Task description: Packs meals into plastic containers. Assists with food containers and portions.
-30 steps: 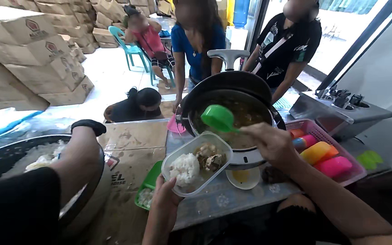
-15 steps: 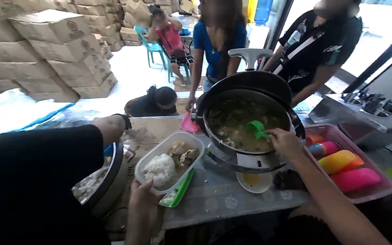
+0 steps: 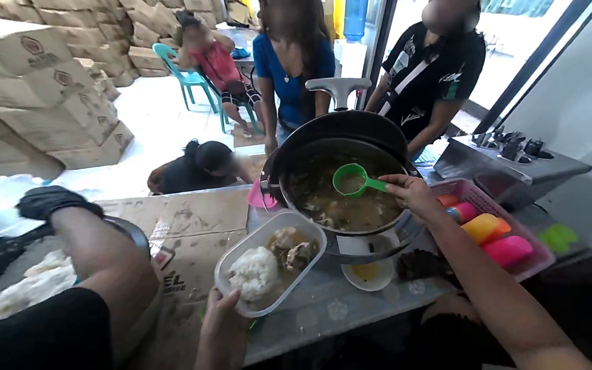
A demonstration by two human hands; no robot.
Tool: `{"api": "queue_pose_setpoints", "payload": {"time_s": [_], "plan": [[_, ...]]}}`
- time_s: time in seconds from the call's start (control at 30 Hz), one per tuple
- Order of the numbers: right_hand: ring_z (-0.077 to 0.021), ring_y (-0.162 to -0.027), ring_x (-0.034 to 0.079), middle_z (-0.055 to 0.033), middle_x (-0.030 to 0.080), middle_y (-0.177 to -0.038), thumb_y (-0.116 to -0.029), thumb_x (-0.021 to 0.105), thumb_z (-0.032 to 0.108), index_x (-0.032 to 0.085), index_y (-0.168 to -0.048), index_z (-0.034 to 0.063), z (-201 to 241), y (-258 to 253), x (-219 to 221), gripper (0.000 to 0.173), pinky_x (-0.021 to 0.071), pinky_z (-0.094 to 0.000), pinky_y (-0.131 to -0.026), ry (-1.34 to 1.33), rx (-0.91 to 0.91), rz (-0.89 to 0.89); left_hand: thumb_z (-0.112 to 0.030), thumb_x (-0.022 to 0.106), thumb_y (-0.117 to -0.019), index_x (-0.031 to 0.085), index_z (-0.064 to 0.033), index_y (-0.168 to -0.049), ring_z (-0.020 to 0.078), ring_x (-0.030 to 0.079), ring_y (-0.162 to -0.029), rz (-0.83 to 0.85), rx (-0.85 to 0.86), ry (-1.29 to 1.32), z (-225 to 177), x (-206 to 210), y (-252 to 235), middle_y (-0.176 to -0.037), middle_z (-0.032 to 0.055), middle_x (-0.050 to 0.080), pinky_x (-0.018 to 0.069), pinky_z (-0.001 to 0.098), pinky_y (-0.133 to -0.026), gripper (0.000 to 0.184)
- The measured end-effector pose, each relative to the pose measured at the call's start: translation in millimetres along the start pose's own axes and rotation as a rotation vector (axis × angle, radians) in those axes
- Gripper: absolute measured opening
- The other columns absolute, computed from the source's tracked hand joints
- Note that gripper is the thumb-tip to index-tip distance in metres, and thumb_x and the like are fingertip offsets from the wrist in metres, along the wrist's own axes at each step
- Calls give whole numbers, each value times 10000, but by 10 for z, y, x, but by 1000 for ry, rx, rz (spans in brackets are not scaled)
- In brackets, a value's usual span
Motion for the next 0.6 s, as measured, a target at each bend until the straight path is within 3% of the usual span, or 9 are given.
{"api": "queue_pose_setpoints", "payload": {"time_s": [0.1,0.13,0.2,0.27,0.37,0.47,0.53,0.6], "plan": [[5,-587,439,-11,690,-1044,-1035,556,39,671,-1232,42,263,242,130,228,373,-168,-528,34,-109,53,-215,414,-944,295,-83,-1449,139,708,-942,24,-9,15,62,70,-27,-1136,39,644,631,333,-740,535],[0,-649,497,-16,698,-1075,-1034,560,42,677,-1233,46,351,327,189,231,412,-174,-573,58,-142,69,-222,429,-941,286,-78,-1457,148,709,-950,36,-5,20,72,95,-31,-1153,51,640,633,340,-746,555],[-37,-871,636,-47,710,-1142,-1030,566,41,683,-1235,38,490,488,312,236,528,-224,-773,140,-244,114,-211,440,-944,254,-75,-1479,154,716,-949,52,4,18,82,137,-31,-1166,65,636,639,341,-741,582],[-76,-928,676,-67,724,-1119,-1012,576,41,704,-1217,42,543,635,452,241,564,-267,-831,302,-466,122,-194,428,-953,240,-86,-1485,156,718,-946,62,0,25,86,155,-30,-1165,65,639,640,340,-729,574],[-200,-787,716,-107,738,-986,-945,582,21,749,-1140,37,526,832,681,258,596,-355,-658,588,-981,60,-177,390,-973,244,-92,-1472,158,718,-933,61,-1,30,77,164,-15,-1150,61,637,638,338,-718,527],[-204,-645,647,-86,766,-986,-980,559,21,749,-1097,85,552,981,831,232,473,-321,-536,796,-1375,-47,-175,380,-983,248,-91,-1473,170,718,-940,48,-3,25,58,163,-14,-1158,77,634,637,345,-725,514],[-201,-631,629,-79,767,-997,-982,561,26,746,-1093,98,560,967,832,228,453,-319,-527,822,-1438,-119,-183,388,-978,252,-86,-1476,164,712,-952,32,-2,21,49,153,-18,-1170,80,629,633,343,-730,525],[-228,-726,710,-110,768,-1014,-967,578,31,757,-1106,79,515,838,738,232,543,-345,-583,758,-1328,-174,-195,382,-979,249,-77,-1479,160,708,-957,21,8,22,26,130,-28,-1171,76,628,633,338,-734,531]]}}
Point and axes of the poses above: each hand's wrist, its own y-axis away from the middle knuckle, its own x-axis out of the palm, z = x × y, the point moved 3 cm from there along -y, towards the middle knuckle
